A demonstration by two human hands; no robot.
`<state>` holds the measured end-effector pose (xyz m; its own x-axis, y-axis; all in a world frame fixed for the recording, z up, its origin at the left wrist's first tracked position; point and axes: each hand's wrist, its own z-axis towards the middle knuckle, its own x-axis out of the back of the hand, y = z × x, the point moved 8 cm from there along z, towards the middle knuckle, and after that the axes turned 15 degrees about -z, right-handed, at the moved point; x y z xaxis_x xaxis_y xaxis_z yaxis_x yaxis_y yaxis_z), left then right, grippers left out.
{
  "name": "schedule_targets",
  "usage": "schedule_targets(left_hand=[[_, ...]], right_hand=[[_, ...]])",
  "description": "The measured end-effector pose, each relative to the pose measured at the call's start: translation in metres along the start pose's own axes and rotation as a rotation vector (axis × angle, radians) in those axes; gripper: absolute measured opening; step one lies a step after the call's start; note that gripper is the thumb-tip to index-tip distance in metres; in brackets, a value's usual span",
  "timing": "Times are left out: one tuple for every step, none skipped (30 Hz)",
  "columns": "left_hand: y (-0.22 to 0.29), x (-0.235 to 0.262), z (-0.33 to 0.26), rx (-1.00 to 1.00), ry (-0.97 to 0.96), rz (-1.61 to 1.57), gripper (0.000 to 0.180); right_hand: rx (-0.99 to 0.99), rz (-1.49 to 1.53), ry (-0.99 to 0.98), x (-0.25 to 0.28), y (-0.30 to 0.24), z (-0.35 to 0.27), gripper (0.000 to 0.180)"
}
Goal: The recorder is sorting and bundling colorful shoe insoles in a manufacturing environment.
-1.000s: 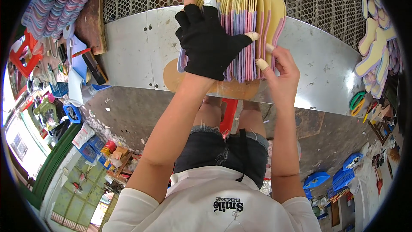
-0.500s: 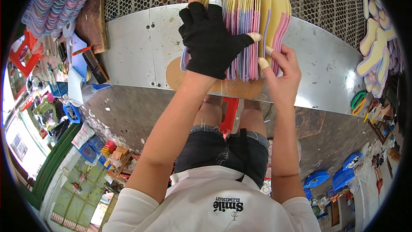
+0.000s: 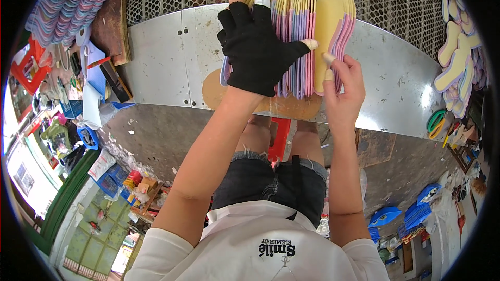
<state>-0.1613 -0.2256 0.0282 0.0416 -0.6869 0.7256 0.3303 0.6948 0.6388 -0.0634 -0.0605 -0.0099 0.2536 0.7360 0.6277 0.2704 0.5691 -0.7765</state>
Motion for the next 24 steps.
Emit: schedule_targets(left_hand=[[0.0, 0.001, 0.0, -0.004, 0.001, -0.009, 0.121], [0.0, 0.001, 0.001, -0.004, 0.0, -0.008, 0.121], [0.001, 0.0, 0.001, -0.005, -0.006, 0.008, 0.121], [0.002, -0.001, 0.0, -0.006, -0.013, 0.025, 0.12], [0.001, -0.002, -0.001, -0.005, -0.014, 0.023, 0.12], [0.001, -0.001, -0.001, -0.02, -0.003, 0.005, 0.12], [0.002, -0.001, -0.001, -0.034, 0.009, -0.014, 0.119], [0.0, -0.001, -0.001, -0.033, 0.008, -0.014, 0.119], [0.0, -0.001, -0.001, -0.05, 0.015, -0.022, 0.119], [0.0, 0.0, -0.001, -0.067, 0.022, -0.032, 0.119], [0.0, -0.001, -0.001, -0.067, 0.022, -0.031, 0.119], [-0.001, -0.001, -0.002, -0.054, 0.018, -0.024, 0.119], [-0.002, 0.0, -0.002, -0.041, 0.013, -0.016, 0.12], [-0.002, 0.001, -0.002, -0.04, 0.015, -0.014, 0.12], [-0.004, 0.001, -0.001, -0.03, 0.01, -0.033, 0.12], [-0.006, 0.001, -0.001, -0.02, 0.006, -0.051, 0.12], [-0.006, 0.001, -0.002, -0.018, 0.006, -0.048, 0.12], [-0.007, 0.0, -0.002, -0.009, 0.003, -0.055, 0.12], [-0.008, -0.002, -0.002, 0.0, -0.001, -0.062, 0.12], [-0.008, -0.003, -0.002, 0.001, -0.001, -0.061, 0.12], [-0.008, -0.003, -0.003, 0.009, -0.001, -0.035, 0.12], [-0.009, -0.002, -0.003, 0.016, -0.002, -0.009, 0.121], [-0.01, -0.002, -0.004, 0.017, -0.002, -0.007, 0.121], [-0.008, -0.002, -0.004, -0.006, 0.005, -0.002, 0.121]], right_hand=[[0.056, -0.082, -0.022, -0.003, -0.004, -0.002, 0.028], [0.055, -0.081, -0.022, -0.003, -0.004, -0.002, 0.028], [0.087, -0.125, -0.014, -0.003, -0.008, -0.003, 0.028], [0.118, -0.168, -0.006, -0.003, -0.011, -0.004, 0.029], [0.117, -0.17, -0.006, -0.003, -0.009, -0.004, 0.029], [0.107, -0.148, -0.008, -0.004, -0.007, -0.004, 0.029], [0.098, -0.127, -0.011, -0.004, -0.006, -0.004, 0.03], [0.098, -0.127, -0.011, -0.003, -0.006, -0.003, 0.03], [0.099, -0.148, -0.018, -0.003, -0.007, -0.002, 0.03], [0.1, -0.169, -0.024, -0.003, -0.007, -0.002, 0.03], [0.1, -0.168, -0.025, -0.004, -0.008, -0.002, 0.03], [0.007, -0.046, 0.001, -0.003, -0.002, -0.002, 0.03], [-0.085, 0.077, 0.027, -0.003, 0.005, -0.003, 0.03], [-0.084, 0.078, 0.025, -0.003, 0.004, -0.004, 0.03], [-0.026, -0.028, 0.005, -0.004, -0.001, -0.006, 0.03], [0.032, -0.133, -0.014, -0.006, -0.006, -0.008, 0.03], [0.033, -0.131, -0.017, -0.008, -0.007, -0.009, 0.03], [0.084, -0.167, 0.001, -0.009, -0.012, -0.01, 0.031], [0.134, -0.204, 0.018, -0.009, -0.016, -0.012, 0.031], [0.134, -0.203, 0.018, -0.01, -0.017, -0.012, 0.031], [0.13, -0.212, 0.014, -0.01, -0.018, -0.012, 0.033], [0.125, -0.222, 0.01, -0.01, -0.018, -0.012, 0.035], [0.125, -0.22, 0.009, -0.011, -0.019, -0.012, 0.035], [0.119, -0.216, -0.006, -0.011, -0.018, -0.011, 0.036]])
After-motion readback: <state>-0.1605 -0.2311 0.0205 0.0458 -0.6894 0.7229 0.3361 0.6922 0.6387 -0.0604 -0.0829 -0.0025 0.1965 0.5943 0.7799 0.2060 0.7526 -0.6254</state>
